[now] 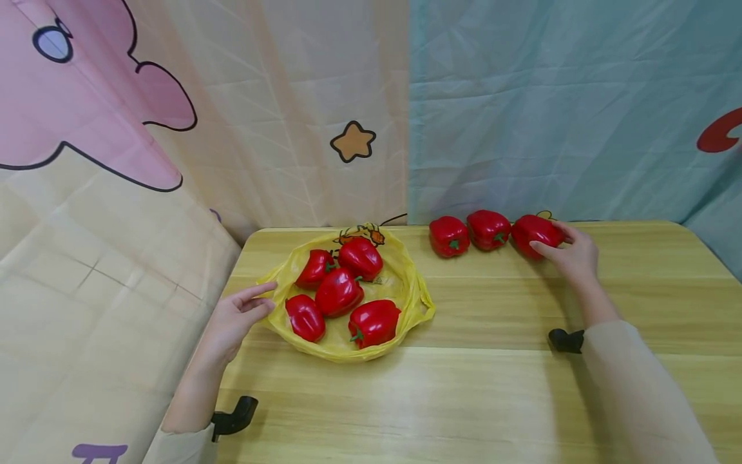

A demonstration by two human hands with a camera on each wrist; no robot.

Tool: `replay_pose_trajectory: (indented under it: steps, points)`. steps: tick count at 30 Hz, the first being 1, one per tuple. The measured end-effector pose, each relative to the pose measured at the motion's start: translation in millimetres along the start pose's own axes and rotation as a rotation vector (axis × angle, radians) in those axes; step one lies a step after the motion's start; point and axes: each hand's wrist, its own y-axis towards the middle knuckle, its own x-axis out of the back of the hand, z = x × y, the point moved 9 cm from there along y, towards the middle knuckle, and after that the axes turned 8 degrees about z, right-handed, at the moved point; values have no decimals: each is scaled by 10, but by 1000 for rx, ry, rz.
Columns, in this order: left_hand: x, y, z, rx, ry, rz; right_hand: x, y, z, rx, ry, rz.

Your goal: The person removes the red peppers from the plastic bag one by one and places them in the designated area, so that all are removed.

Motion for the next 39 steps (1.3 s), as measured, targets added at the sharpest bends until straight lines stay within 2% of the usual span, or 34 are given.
replay_pose_trajectory:
  steps: [19, 27, 39]
  points:
    - [-6, -4, 3, -20, -21, 15, -59, 196, 59, -48, 58, -15]
    - [-8, 7, 16, -26, -29, 19, -48, 209, 95, -12, 46, -42]
    - [0, 6, 9, -16, -12, 4, -72, 222, 130, 26, 34, -8]
